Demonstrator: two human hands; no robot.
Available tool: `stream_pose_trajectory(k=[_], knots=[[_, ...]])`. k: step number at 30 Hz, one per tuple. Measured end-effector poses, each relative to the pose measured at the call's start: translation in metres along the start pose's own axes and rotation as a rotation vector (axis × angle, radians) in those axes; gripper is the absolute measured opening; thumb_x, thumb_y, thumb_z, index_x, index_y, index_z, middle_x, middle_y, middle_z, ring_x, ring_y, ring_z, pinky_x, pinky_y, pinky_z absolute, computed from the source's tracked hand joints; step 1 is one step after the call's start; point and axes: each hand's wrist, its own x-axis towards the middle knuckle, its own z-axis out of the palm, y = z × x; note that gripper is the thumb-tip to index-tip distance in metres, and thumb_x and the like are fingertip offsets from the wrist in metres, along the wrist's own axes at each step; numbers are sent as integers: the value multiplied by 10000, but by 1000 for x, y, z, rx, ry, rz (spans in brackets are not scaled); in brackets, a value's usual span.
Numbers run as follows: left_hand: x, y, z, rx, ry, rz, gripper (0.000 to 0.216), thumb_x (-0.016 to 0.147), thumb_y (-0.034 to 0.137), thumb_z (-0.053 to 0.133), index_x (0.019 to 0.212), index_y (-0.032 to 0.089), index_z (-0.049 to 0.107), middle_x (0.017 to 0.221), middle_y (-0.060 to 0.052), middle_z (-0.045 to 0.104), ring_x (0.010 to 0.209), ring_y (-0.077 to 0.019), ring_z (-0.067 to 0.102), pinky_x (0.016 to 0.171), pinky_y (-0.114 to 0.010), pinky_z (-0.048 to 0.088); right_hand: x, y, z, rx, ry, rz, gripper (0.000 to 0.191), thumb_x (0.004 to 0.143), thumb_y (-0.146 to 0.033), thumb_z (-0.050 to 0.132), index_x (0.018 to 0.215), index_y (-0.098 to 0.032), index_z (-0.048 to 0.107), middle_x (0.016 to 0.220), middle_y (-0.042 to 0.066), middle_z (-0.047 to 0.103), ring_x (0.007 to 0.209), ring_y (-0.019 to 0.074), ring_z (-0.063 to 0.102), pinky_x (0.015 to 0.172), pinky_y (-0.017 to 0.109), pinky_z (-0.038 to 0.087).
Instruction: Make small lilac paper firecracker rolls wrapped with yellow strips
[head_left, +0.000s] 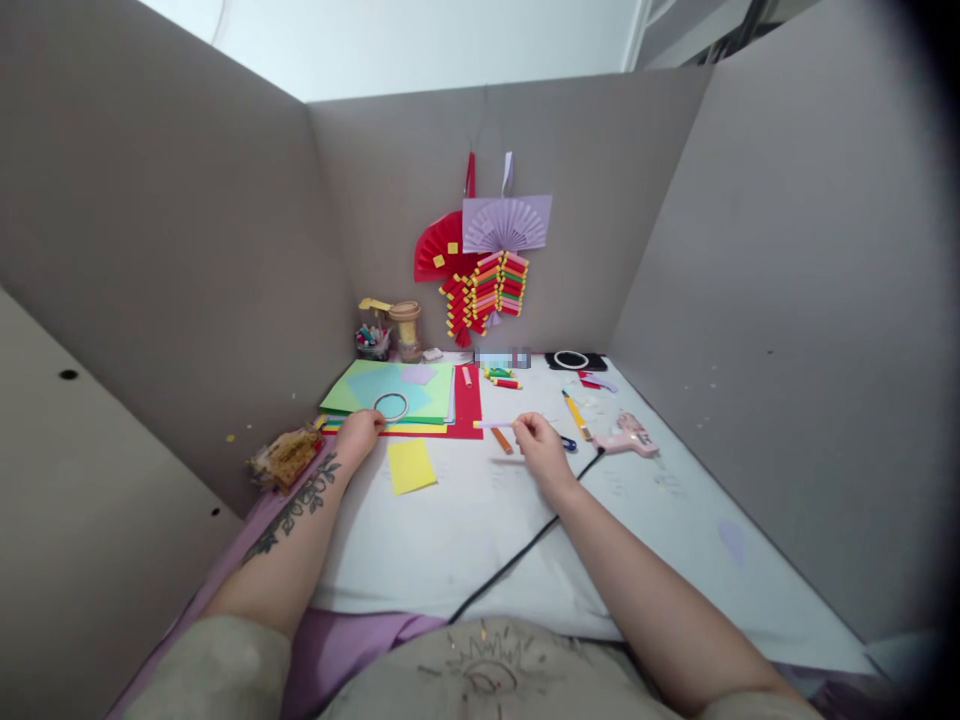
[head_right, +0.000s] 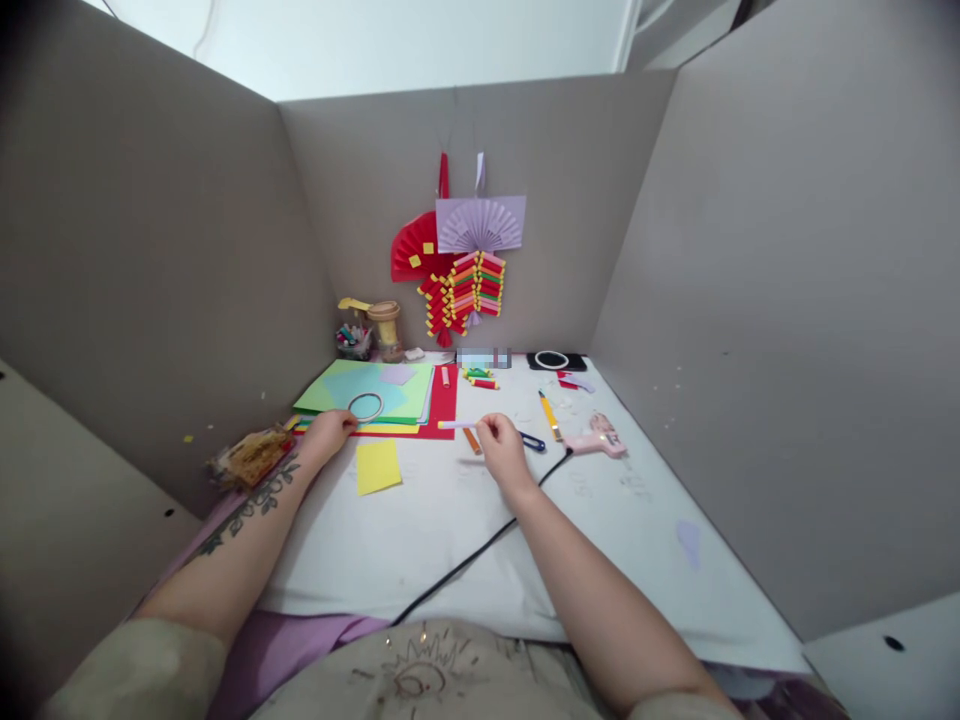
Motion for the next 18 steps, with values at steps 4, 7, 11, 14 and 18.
stream_pose_trajectory(k=[4, 7, 11, 14, 18], knots=[[3, 0, -6, 118, -76, 97, 215, 776, 193, 472, 846, 178, 675, 895, -100, 682, 848, -222, 615, 718, -277, 430, 0, 1, 0, -8, -2, -18, 189, 743, -377, 514, 686, -198, 494, 541, -39, 446, 500, 121, 405, 484, 248, 342], [4, 5, -10, 176, -112, 137, 217, 790, 176, 454, 856, 162, 661, 898, -125, 665, 857, -233, 612, 734, -298, 438, -1, 1, 0, -14, 7, -25, 193, 737, -380, 520, 684, -196, 498, 548, -33, 453, 511, 123, 404, 488, 248, 343], [4, 17, -11, 172, -151, 177, 250, 810, 111, 408, 893, 126, 644, 931, -165, 636, 890, -237, 609, 813, -342, 437, 0, 2, -1, 3, -4, -4, 190, 736, -382, 518, 685, -202, 488, 543, -38, 439, 506, 124, 404, 479, 246, 339], [1, 23, -15, 126, -177, 187, 195, 809, 109, 450, 847, 115, 642, 896, -160, 633, 890, -241, 612, 829, -361, 444, 2, 5, -1, 5, 2, -7, 184, 741, -378, 518, 693, -203, 486, 552, -40, 443, 507, 124, 406, 484, 248, 341], [-12, 29, -30, -55, -127, 166, 127, 816, 193, 554, 795, 98, 637, 825, -112, 629, 853, -241, 612, 787, -365, 473, 5, 10, -2, -5, 13, -44, 176, 750, -373, 518, 712, -202, 495, 567, -36, 463, 524, 128, 420, 515, 253, 354]])
